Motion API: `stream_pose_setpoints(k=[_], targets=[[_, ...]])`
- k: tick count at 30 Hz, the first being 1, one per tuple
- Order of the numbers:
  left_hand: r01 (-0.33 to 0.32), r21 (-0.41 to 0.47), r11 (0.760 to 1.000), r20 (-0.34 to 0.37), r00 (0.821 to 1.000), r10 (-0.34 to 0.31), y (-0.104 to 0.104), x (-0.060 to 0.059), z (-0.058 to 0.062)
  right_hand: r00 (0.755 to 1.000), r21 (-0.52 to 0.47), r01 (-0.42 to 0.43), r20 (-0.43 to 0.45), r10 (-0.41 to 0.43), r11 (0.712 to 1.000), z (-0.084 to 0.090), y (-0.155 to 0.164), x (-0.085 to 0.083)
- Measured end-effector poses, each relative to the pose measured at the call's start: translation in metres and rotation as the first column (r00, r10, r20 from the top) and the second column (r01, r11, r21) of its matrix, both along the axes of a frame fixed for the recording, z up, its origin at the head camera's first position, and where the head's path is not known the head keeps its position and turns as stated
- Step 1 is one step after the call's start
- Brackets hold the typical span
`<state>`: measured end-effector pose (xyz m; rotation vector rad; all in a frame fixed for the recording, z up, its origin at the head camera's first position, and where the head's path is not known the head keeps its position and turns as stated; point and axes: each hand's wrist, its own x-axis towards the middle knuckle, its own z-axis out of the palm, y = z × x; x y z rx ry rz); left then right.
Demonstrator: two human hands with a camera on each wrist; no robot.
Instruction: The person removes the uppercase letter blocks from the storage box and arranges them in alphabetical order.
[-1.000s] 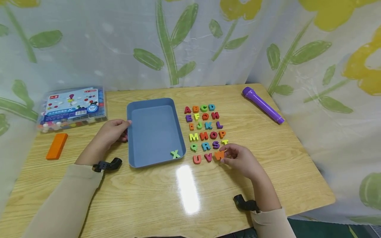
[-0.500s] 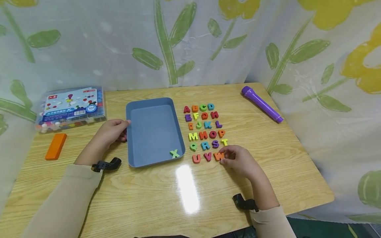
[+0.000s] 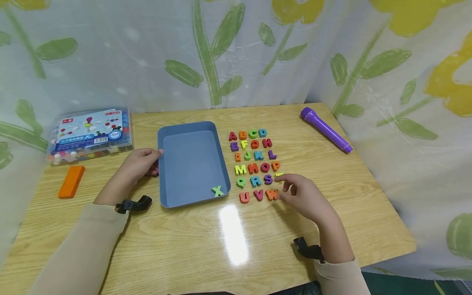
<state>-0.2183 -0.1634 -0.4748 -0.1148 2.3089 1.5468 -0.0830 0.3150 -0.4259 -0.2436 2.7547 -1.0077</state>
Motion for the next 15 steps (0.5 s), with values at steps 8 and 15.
stream_pose_setpoints(k=[8, 15], targets=[[0.000, -0.004, 1.000, -0.005, 1.000, 0.000, 0.000, 0.000, 0.002, 0.974, 0.105, -0.207, -0.066, 0.215, 0.973, 0.034, -0.080, -0.030], [0.002, -0.002, 1.000, 0.007, 1.000, -0.002, 0.001, 0.001, 0.003, 0.923, 0.345, -0.372, 0.039, 0.383, 0.862, 0.027, -0.144, -0.062]])
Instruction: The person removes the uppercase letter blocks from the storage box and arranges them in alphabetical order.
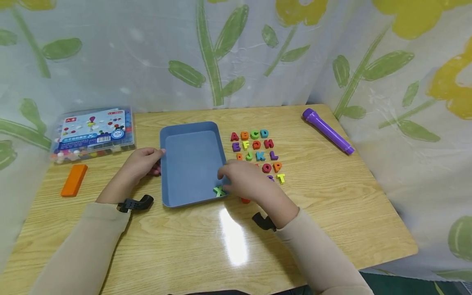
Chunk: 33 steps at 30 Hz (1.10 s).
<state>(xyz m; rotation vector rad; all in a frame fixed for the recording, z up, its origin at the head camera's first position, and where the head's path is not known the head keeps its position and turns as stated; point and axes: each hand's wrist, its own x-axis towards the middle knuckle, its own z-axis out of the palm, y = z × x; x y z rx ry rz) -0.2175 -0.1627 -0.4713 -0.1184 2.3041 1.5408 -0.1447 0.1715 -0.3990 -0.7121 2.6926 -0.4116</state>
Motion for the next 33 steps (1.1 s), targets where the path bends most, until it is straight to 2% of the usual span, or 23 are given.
stream_pose_setpoints(k=[4, 10, 17, 26, 30, 33], targets=[[-0.005, 0.002, 1.000, 0.003, 1.000, 0.005, 0.002, 0.000, 0.000, 0.996, 0.116, -0.073, -0.045, 0.079, 0.991, -0.008, -0.013, -0.009], [-0.006, 0.010, 1.000, 0.002, 1.000, 0.006, 0.004, -0.001, 0.000, 0.980, 0.165, -0.131, -0.127, 0.153, 0.978, -0.014, -0.015, -0.012], [-0.012, 0.002, 1.000, 0.000, 1.000, 0.012, 0.001, -0.001, 0.000, 0.978, 0.151, -0.120, -0.153, 0.143, 0.981, -0.018, -0.017, -0.014], [-0.012, 0.003, 1.000, 0.011, 1.000, 0.012, -0.001, 0.000, -0.001, 0.977, 0.194, -0.099, -0.167, 0.132, 0.976, -0.025, -0.024, -0.015], [-0.009, -0.002, 1.000, 0.014, 1.000, 0.009, -0.001, 0.000, -0.001, 0.986, 0.120, -0.074, -0.143, 0.091, 0.990, -0.020, -0.021, -0.015], [-0.009, 0.001, 1.000, 0.014, 1.000, 0.009, -0.001, 0.000, -0.003, 0.996, -0.032, -0.017, -0.087, 0.014, 0.999, -0.011, -0.010, -0.013]])
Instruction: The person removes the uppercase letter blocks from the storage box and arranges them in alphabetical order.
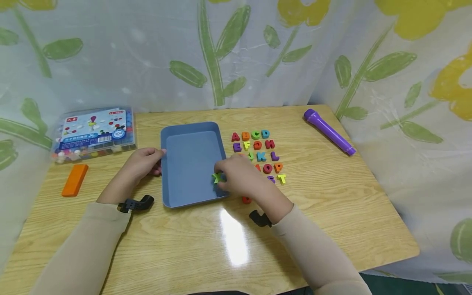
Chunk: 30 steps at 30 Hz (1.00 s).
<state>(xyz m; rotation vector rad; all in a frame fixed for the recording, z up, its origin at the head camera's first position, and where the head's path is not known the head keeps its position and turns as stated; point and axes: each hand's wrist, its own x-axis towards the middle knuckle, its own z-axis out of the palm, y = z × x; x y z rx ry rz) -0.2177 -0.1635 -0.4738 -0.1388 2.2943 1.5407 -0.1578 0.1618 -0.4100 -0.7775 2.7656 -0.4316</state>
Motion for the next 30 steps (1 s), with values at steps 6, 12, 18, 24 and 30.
stream_pose_setpoints(k=[6, 12, 18, 24, 30], targets=[[0.000, 0.020, 1.000, 0.013, 1.000, -0.001, 0.002, 0.001, -0.002, 0.987, -0.334, 0.149, 0.106, -0.120, 0.931, 0.017, 0.045, 0.013], [0.003, 0.013, 1.000, -0.002, 1.000, -0.003, 0.001, 0.001, 0.000, 0.974, -0.375, 0.227, 0.092, -0.207, 0.899, 0.020, 0.102, 0.028], [-0.005, 0.021, 1.000, 0.011, 1.000, 0.005, 0.002, 0.001, 0.000, 0.952, -0.279, 0.305, 0.094, -0.291, 0.910, 0.004, 0.160, 0.046], [0.001, 0.020, 1.000, 0.010, 1.000, -0.001, 0.002, 0.001, 0.002, 0.914, -0.179, 0.388, 0.202, -0.352, 0.904, -0.013, 0.189, 0.061], [-0.004, 0.013, 1.000, 0.003, 1.000, 0.004, 0.001, 0.000, 0.001, 0.893, -0.187, 0.412, 0.277, -0.355, 0.892, -0.031, 0.192, 0.061]])
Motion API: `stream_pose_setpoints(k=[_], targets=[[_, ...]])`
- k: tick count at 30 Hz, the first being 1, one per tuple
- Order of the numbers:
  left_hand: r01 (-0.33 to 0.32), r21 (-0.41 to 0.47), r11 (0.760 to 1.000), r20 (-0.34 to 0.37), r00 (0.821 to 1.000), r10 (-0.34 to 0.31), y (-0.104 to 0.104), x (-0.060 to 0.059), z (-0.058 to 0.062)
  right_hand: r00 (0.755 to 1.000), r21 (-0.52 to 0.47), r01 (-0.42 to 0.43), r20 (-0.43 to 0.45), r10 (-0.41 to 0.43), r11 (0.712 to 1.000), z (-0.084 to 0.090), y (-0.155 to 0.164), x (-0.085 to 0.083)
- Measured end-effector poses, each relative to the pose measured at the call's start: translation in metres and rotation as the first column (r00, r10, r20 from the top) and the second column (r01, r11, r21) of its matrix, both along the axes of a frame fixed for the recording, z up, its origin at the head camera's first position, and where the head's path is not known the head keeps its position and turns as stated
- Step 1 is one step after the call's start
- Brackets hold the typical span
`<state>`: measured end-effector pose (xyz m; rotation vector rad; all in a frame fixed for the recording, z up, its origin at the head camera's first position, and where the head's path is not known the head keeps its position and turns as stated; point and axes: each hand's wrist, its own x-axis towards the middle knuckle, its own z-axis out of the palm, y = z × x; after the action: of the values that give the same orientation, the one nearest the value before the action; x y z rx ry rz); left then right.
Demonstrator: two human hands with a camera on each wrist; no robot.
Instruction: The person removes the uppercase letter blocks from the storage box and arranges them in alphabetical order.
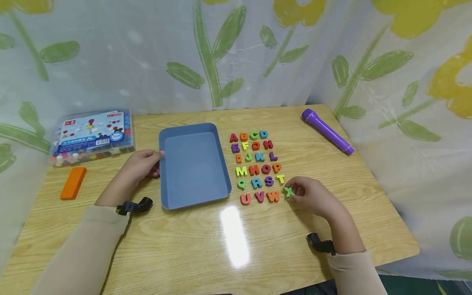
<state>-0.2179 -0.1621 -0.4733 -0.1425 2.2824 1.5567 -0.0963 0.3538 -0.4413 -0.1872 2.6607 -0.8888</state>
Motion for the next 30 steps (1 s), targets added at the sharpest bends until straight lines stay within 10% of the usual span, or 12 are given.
stream_pose_setpoints(k=[30], targets=[[-0.013, 0.009, 1.000, 0.019, 1.000, 0.013, -0.007, 0.003, -0.002, 1.000, 0.030, -0.010, -0.010, 0.010, 1.000, 0.004, 0.000, 0.010]])
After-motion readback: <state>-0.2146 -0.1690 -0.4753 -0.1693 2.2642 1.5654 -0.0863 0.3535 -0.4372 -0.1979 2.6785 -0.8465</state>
